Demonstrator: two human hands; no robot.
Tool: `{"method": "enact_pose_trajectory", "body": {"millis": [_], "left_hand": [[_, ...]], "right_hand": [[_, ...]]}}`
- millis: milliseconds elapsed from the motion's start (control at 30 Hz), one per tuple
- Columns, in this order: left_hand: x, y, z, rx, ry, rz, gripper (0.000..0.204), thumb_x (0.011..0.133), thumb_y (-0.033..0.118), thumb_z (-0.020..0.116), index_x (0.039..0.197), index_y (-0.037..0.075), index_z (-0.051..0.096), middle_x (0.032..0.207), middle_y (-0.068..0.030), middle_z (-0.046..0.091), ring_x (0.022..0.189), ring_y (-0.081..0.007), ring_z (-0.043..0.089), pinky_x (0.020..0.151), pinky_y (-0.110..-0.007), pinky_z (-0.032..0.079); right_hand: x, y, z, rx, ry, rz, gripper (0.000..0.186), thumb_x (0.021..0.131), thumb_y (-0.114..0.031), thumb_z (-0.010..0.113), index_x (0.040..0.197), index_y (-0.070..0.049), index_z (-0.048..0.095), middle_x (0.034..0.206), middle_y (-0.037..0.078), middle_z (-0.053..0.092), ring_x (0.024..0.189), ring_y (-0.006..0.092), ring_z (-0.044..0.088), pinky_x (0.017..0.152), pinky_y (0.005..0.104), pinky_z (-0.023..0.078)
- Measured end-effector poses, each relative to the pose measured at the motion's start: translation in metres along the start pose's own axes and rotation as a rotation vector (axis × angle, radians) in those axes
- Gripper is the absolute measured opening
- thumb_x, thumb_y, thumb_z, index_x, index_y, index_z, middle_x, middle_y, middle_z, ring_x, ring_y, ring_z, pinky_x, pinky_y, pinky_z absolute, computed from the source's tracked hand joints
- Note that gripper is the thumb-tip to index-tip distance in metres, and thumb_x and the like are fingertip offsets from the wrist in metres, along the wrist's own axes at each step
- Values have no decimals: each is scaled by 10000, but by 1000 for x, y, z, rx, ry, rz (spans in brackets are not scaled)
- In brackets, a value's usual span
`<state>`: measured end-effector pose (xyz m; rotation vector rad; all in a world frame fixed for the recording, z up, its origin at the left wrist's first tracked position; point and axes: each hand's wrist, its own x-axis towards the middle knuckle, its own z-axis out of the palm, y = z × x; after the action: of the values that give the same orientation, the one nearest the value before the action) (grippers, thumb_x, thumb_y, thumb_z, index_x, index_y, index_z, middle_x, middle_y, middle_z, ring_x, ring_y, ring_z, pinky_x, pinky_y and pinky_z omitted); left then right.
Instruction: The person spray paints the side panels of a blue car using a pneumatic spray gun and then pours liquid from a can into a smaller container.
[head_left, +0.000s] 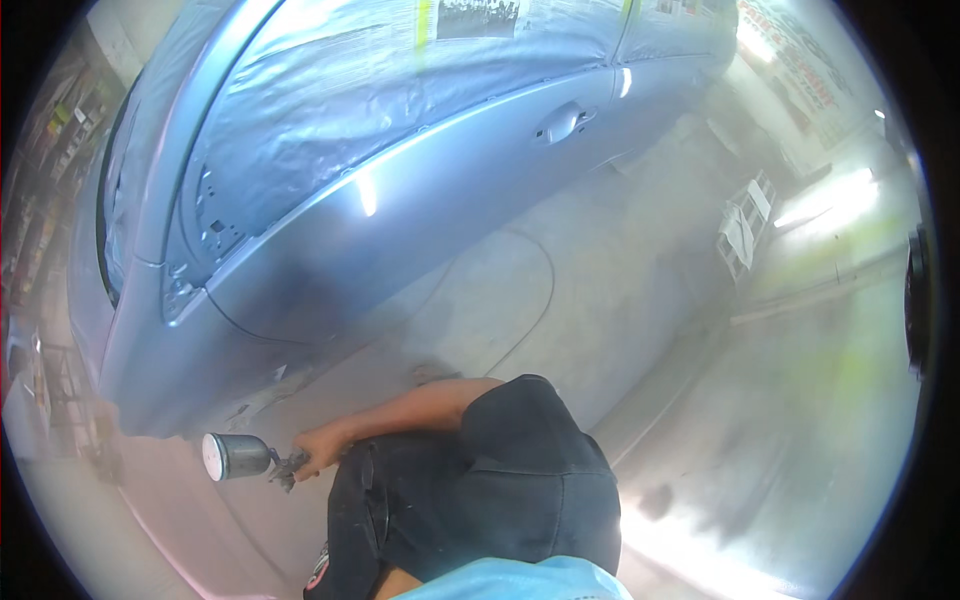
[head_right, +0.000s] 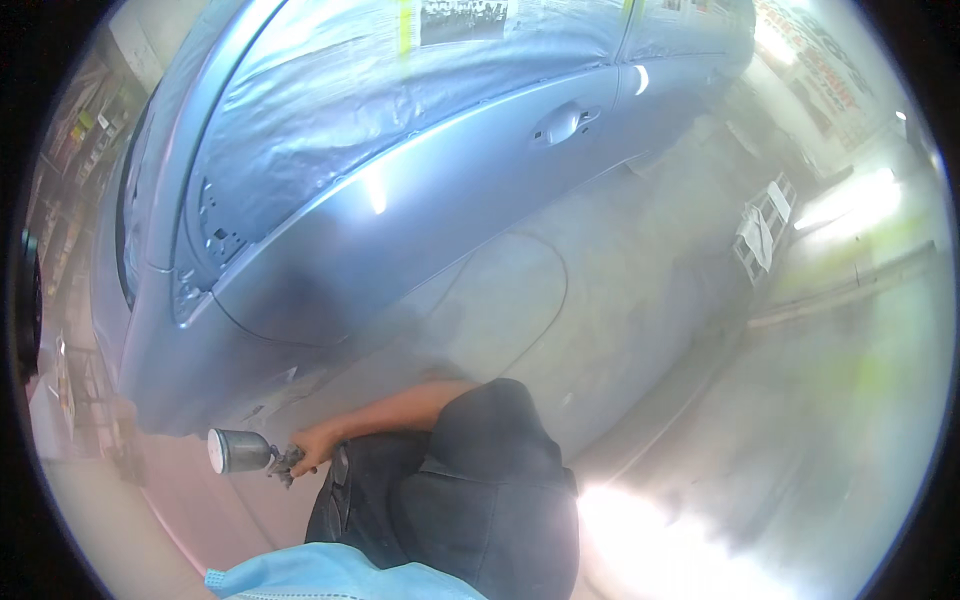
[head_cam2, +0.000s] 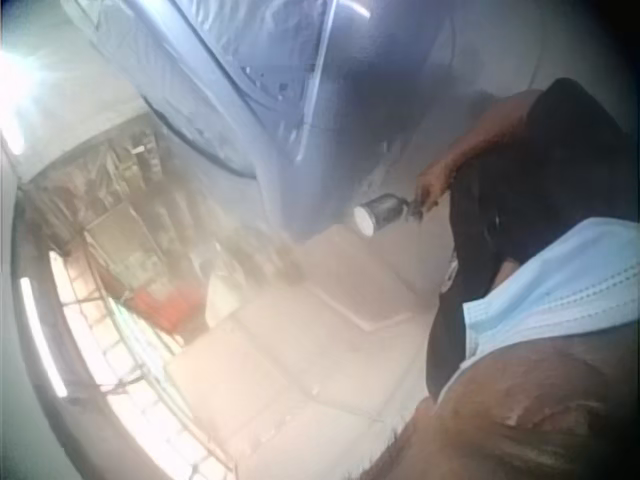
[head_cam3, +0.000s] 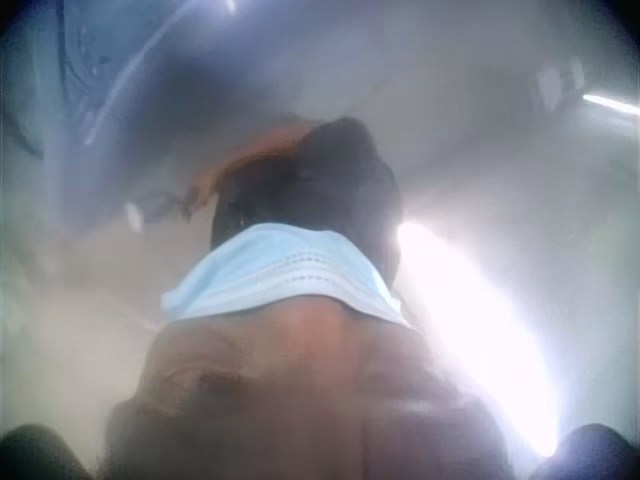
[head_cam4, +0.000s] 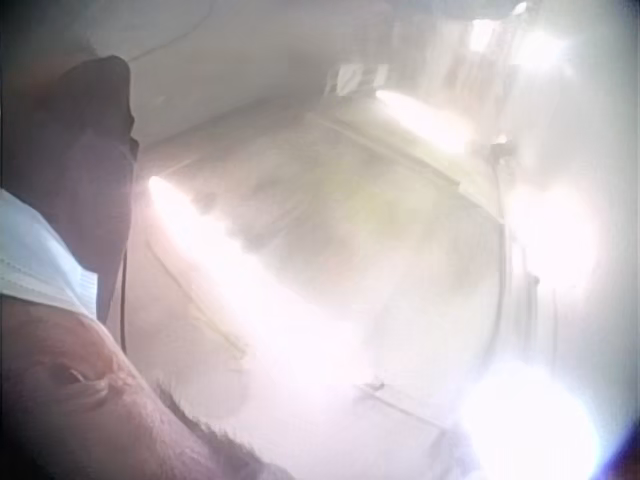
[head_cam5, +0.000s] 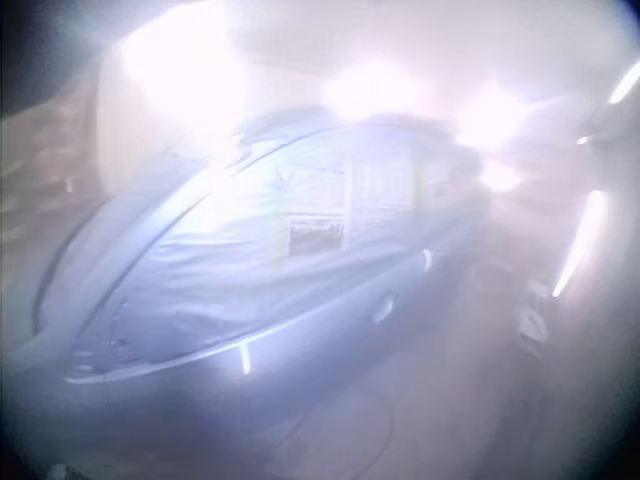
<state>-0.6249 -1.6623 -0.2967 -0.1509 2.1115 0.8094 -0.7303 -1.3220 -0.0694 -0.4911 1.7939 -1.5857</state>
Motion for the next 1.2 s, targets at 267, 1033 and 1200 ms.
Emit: {"method": "enact_pose_trajectory", "body": {"millis": [267, 1033, 1200], "left_hand": [[32, -86, -123, 96, -80, 45, 416, 910, 390, 632, 992, -17, 664, 808, -161, 652, 716, -295, 600, 624, -413, 465], [-21, -138, -148, -183, -26, 68, 429, 914, 406, 632, 1026, -5, 677, 805, -111, 672, 686, -224, 614, 574, -353, 477], [-26, -208, -159, -252, 35, -29, 424, 921, 403, 626, 1039, -1, 673, 806, -100, 670, 679, -209, 615, 568, -338, 475]], "right_hand": [[94, 5, 106, 115, 351, -170, 451, 923, -431, 653, 1027, 7, 671, 809, 125, 693, 746, 248, 654, 676, 389, 517], [117, -41, 216, 174, 395, 251, 408, 948, -362, 679, 1105, 14, 649, 751, 39, 609, 677, 138, 560, 613, 317, 472], [181, -12, 231, 30, 365, 62, 403, 935, -386, 694, 1059, -5, 657, 711, 35, 596, 637, 146, 546, 583, 332, 453]]}}
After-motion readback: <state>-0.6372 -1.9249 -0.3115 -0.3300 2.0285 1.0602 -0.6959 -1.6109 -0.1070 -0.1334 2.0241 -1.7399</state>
